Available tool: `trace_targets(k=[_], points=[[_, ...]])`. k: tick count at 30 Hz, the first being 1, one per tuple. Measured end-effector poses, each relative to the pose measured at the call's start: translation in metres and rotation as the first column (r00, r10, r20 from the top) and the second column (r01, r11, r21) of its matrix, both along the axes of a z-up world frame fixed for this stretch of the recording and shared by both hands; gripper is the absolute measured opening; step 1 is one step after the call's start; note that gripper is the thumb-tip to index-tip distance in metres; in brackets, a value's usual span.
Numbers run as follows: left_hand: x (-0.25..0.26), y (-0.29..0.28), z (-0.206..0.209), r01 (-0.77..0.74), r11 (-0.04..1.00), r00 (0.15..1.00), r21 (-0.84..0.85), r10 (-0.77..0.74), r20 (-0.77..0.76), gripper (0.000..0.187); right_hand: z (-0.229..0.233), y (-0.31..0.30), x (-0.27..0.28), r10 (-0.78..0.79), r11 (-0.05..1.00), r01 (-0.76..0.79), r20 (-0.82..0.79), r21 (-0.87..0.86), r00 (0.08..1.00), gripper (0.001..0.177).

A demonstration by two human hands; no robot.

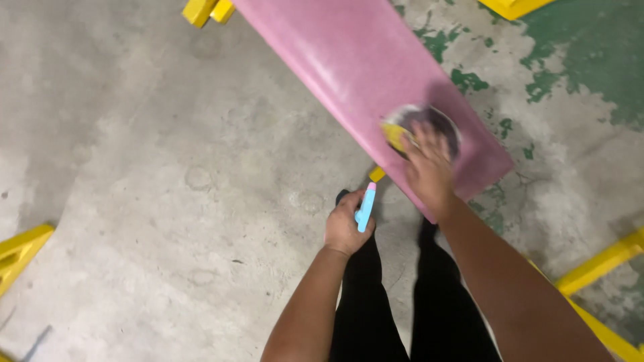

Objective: Wiping down and cleaning various gym benches and metal frames using a spray bottle and a cloth.

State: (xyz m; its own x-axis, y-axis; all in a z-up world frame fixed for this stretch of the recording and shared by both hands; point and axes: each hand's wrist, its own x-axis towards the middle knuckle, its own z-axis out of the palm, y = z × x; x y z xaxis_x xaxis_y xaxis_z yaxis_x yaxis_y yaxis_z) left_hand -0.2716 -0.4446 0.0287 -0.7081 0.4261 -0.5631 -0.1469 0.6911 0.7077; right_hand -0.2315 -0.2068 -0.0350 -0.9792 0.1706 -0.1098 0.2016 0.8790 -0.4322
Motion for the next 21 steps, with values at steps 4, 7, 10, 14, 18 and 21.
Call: trace_targets(k=[4,7,10,14,18,21], points=[[-0.006,0.013,0.0,0.061,0.998,0.998,0.011,-0.061,0.019,0.057,-0.019,0.013,0.083,-0.187,0.98,0.187,-0.018,0.07,0.982,0.064],[-0.008,0.017,0.001,0.071,0.997,0.998,0.01,-0.071,0.003,0.057,-0.023,-0.003,0.078,-0.368,0.928,0.368,-0.012,0.06,0.93,0.062],[-0.006,0.016,-0.003,0.026,0.999,1.0,0.026,-0.027,0.005,0.057,-0.023,-0.021,0.041,-0.441,0.896,0.441,-0.013,0.051,0.897,0.065],[-0.006,0.013,-0.008,-0.015,1.0,1.0,0.026,0.015,0.006,0.056,-0.026,-0.035,-0.032,-0.326,0.945,0.325,0.033,0.046,0.945,0.06],[-0.019,0.025,-0.003,0.008,1.0,1.0,0.003,-0.008,0.008,0.057,0.012,-0.027,-0.078,-0.139,0.987,0.144,0.081,-0.068,0.987,0.054],[-0.028,0.04,-0.002,0.057,0.998,0.998,0.001,-0.057,0.02,0.055,0.014,0.002,-0.059,-0.127,0.991,0.121,0.14,0.05,0.982,0.071]])
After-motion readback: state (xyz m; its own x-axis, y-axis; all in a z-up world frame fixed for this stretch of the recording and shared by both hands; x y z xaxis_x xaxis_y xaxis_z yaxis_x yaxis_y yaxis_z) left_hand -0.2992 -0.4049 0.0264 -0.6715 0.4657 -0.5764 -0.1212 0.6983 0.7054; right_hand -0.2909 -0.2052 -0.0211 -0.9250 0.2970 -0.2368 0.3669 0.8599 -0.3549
